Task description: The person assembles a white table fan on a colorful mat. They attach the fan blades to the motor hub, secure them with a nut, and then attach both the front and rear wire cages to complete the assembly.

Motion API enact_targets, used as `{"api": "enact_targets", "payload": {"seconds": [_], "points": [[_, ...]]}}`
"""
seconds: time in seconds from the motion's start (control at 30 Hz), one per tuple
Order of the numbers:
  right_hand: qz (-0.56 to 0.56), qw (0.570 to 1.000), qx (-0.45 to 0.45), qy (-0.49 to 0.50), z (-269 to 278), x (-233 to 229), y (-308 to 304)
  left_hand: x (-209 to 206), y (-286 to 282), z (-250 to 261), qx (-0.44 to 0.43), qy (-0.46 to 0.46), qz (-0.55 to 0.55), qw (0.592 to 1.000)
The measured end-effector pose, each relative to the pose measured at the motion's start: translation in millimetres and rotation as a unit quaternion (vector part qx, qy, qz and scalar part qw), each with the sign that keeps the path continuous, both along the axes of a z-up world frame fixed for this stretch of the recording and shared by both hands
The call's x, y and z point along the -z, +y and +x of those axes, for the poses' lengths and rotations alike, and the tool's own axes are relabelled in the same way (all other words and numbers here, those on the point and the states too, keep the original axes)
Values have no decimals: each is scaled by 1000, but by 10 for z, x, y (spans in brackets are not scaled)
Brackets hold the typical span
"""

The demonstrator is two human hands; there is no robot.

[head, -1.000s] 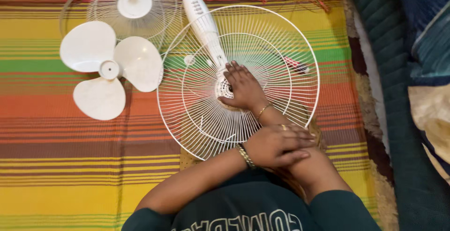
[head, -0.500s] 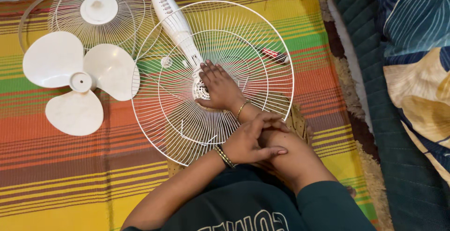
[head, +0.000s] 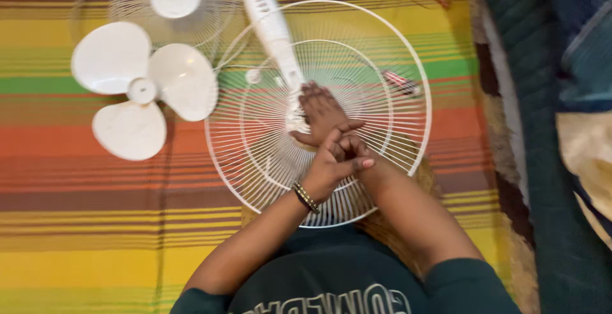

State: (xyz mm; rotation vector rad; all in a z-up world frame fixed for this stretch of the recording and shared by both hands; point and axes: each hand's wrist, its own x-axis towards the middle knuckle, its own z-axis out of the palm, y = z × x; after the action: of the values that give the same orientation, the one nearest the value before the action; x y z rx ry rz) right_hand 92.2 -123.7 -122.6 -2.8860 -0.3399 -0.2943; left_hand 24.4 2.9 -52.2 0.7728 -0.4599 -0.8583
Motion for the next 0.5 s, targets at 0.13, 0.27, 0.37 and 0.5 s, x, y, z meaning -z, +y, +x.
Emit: {"api": "enact_targets", "payload": {"seconds": [0.13, 0.27, 0.37, 0.5], "points": [[69, 990, -32, -117, -194, -76, -47, 139, 187, 155, -78, -190, 17, 979], [10, 1000, 7, -18, -79, -155, -41, -37, -118, -253, 46, -577, -6, 816], [-15, 1000, 17, -11, -81, -170, -91, -102, -504, -312, 8, -725, 59, 686], [-277, 950, 61, -128, -357, -85, -57, 117, -375, 351, -147, -603, 486, 615]]}}
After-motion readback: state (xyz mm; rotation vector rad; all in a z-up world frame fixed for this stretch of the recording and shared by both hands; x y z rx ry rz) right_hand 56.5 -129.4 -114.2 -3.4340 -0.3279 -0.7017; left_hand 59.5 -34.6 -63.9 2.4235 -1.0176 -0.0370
